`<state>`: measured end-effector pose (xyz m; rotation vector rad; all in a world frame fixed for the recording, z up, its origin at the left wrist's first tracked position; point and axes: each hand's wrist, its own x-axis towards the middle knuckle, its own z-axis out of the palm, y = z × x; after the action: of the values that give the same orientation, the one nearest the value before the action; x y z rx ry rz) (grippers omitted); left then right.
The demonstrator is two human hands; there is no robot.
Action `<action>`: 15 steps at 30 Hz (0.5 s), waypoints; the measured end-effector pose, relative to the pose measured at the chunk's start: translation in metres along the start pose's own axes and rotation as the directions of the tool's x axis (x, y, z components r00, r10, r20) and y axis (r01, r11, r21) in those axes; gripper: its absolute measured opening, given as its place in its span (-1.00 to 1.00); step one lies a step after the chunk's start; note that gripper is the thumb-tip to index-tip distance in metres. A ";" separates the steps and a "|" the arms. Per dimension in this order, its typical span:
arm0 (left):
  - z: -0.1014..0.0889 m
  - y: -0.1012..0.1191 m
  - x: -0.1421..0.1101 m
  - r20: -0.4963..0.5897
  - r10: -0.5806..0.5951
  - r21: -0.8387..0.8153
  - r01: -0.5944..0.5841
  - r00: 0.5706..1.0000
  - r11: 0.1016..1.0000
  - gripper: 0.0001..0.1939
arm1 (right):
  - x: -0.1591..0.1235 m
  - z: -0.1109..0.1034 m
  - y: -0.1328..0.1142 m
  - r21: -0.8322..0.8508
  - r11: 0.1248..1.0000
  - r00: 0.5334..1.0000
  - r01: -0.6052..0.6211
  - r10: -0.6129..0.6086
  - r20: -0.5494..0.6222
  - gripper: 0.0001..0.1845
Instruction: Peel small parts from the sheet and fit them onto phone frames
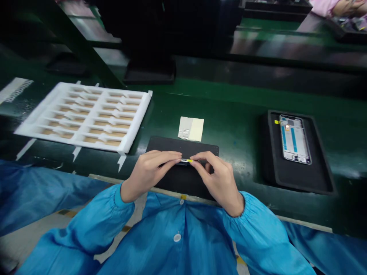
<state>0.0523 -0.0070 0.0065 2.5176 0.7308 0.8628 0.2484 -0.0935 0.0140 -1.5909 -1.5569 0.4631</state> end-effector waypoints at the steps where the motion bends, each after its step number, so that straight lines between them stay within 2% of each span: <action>1: -0.001 0.000 0.001 0.024 0.000 0.004 0.000 1.000 1.000 -0.83 | 0.000 0.001 0.002 0.004 1.000 1.000 0.001 -0.001 -0.004 -0.91; 5: -0.008 0.000 0.006 0.135 0.010 0.044 -0.016 0.991 0.999 -0.81 | -0.002 0.004 0.005 -0.006 0.999 0.999 0.037 -0.037 -0.014 -0.92; 9: -0.013 0.003 0.009 0.209 0.026 0.105 -0.048 0.978 0.993 -0.83 | -0.004 0.006 0.008 -0.068 0.985 0.985 0.161 -0.165 -0.054 -0.87; 12: -0.015 0.007 0.009 0.222 0.011 0.131 -0.041 0.975 0.991 -0.83 | -0.004 0.008 0.010 -0.084 0.965 0.966 0.249 -0.254 -0.047 -0.82; 15: -0.016 0.008 0.008 0.220 -0.014 0.129 -0.015 0.975 0.992 -0.83 | -0.004 0.010 0.012 -0.066 0.955 0.956 0.288 -0.291 -0.042 -0.79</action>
<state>0.0505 -0.0059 0.0259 2.6722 0.7333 0.5388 0.2480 -0.0928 -0.0017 -1.3755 -1.7427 0.2147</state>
